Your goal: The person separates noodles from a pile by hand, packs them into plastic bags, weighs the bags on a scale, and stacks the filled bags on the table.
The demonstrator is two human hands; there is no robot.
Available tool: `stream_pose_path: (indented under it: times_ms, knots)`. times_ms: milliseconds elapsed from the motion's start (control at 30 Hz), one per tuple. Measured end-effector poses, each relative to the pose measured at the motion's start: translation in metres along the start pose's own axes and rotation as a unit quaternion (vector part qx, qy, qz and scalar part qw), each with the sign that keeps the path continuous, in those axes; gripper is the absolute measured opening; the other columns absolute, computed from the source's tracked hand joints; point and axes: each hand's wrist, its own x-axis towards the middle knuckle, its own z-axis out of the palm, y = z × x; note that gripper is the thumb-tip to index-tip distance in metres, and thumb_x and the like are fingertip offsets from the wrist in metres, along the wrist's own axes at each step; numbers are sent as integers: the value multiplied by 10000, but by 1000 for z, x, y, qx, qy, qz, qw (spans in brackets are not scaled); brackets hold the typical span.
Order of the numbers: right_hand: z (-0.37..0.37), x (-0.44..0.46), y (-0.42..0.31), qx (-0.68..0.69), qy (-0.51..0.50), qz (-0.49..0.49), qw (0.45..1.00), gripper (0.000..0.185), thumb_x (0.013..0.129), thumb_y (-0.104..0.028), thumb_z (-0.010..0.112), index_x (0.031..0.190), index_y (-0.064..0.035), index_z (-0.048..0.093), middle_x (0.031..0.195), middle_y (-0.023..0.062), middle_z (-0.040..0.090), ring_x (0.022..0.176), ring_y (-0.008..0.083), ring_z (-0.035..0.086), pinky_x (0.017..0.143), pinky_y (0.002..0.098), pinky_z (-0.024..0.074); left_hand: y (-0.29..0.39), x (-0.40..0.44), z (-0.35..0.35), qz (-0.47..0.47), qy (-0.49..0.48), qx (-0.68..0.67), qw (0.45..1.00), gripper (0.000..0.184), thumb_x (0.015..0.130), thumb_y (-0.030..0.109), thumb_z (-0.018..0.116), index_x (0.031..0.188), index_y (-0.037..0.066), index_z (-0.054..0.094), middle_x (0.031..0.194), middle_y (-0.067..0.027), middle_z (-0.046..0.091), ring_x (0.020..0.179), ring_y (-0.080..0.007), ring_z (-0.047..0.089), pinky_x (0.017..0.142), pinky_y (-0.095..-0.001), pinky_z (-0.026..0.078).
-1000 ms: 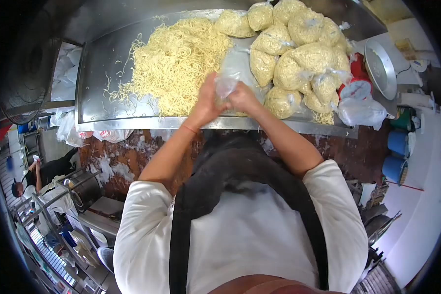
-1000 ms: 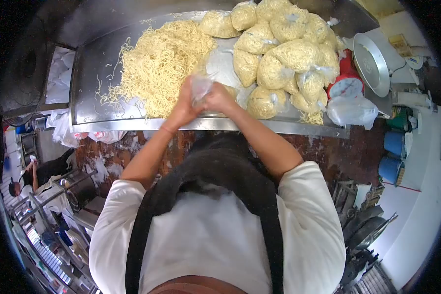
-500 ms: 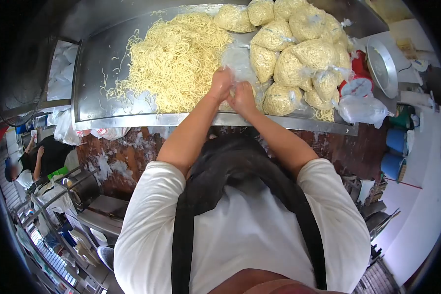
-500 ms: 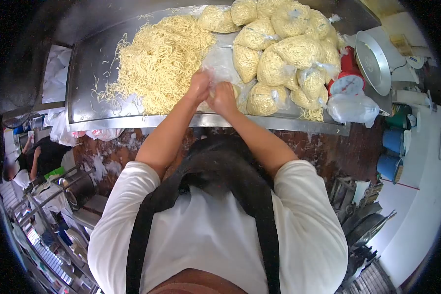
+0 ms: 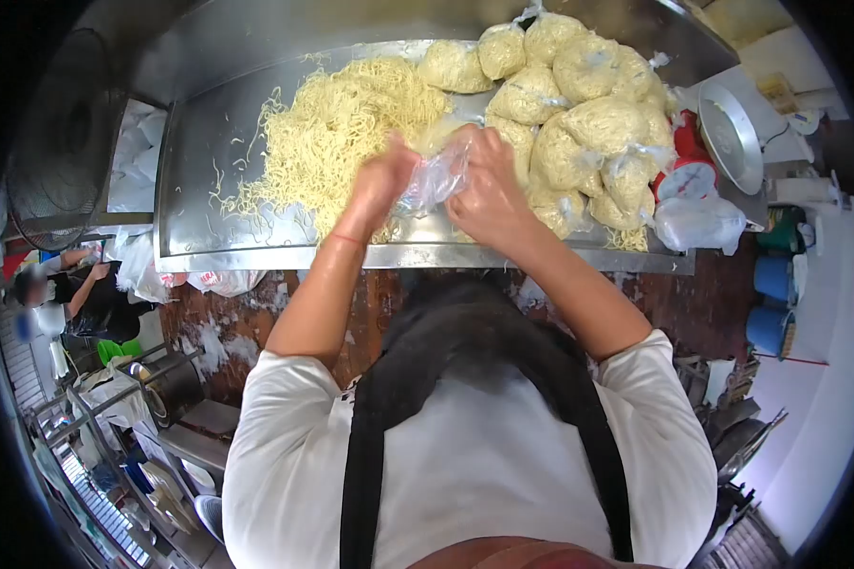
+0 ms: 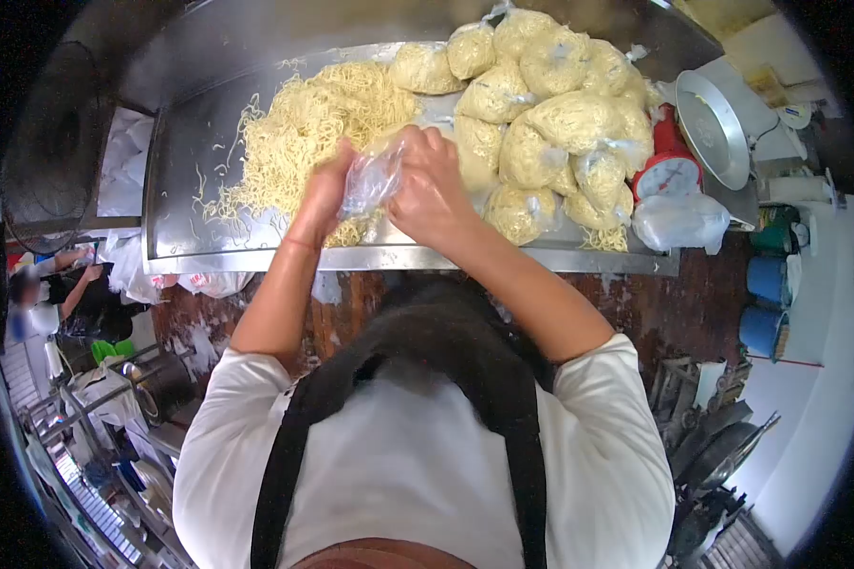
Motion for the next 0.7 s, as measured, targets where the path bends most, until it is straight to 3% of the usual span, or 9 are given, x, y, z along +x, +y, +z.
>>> stream_pose_path:
  times_ms: [100, 133, 200, 300, 367, 433, 533, 633, 700]
  knots:
    - [-7, -15, -6, -9, -56, 46, 997, 267, 691, -114, 634, 946, -35, 650, 771, 138, 546, 734, 361, 502, 699, 472, 414, -8, -31, 66, -60, -79, -315, 944, 420, 1035, 373, 506, 1003, -23, 642, 934, -87, 666, 799, -182, 639, 757, -345, 549]
    - [-6, -31, 7, 40, -96, 21, 994, 199, 766, -87, 613, 958, -40, 633, 756, 100, 536, 710, 303, 508, 679, 421, 419, -8, -29, 76, -63, -75, -359, 928, 405, 1033, 364, 514, 980, -17, 642, 923, -84, 663, 798, -180, 630, 775, -344, 538]
    - [-8, -81, 29, 257, -145, 170, 940, 126, 817, -73, 602, 936, -39, 627, 767, 81, 541, 691, 261, 514, 659, 390, 423, -10, -26, 88, -70, -66, -449, 888, 380, 1029, 344, 530, 934, -6, 643, 899, -78, 657, 797, -177, 612, 811, -341, 517]
    - [7, -99, 45, 362, -193, 298, 862, 95, 859, -73, 606, 944, -39, 631, 779, 70, 571, 689, 226, 549, 641, 361, 445, -57, -13, 64, 86, -78, -39, 992, 279, 1035, 248, 503, 948, 14, 627, 886, -58, 650, 928, -189, 622, 924, -338, 475]
    - [21, -95, 58, 362, -203, 364, 834, 100, 874, -80, 614, 963, -40, 639, 785, 69, 599, 697, 213, 582, 632, 347, 467, -61, -14, 53, 201, -48, 281, 937, 242, 1003, 204, 528, 925, 6, 642, 851, -112, 661, 887, -301, 601, 869, -378, 461]
    - [35, -97, 70, 358, -216, 431, 799, 106, 890, -87, 623, 982, -40, 646, 791, 68, 626, 704, 199, 615, 624, 333, 488, -56, -15, 46, 325, -38, 480, 814, 199, 975, 176, 551, 931, 10, 650, 873, -148, 672, 871, -363, 579, 841, -405, 457]
    - [80, -94, 84, 169, -99, 261, 945, 128, 835, -81, 607, 920, -31, 689, 831, 159, 690, 736, 342, 656, 684, 428, 512, -70, 7, 45, 352, 1, 479, 804, 124, 911, 126, 591, 902, 19, 652, 902, -185, 652, 859, -401, 548, 813, -465, 438]
    - [128, -114, 108, 127, -130, 273, 945, 216, 888, -79, 629, 1076, 25, 650, 913, 172, 705, 719, 273, 683, 647, 340, 537, -96, 32, 37, 325, 2, 479, 815, 135, 864, 31, 590, 968, 16, 674, 948, -200, 666, 888, -418, 554, 832, -471, 446]
    - [157, -126, 111, 191, -69, 310, 929, 228, 871, -63, 629, 1080, 26, 652, 921, 177, 701, 729, 312, 679, 687, 374, 544, -114, 43, 34, 329, 8, 443, 834, 212, 839, -21, 586, 1024, 14, 684, 986, -215, 673, 908, -426, 567, 855, -474, 452]
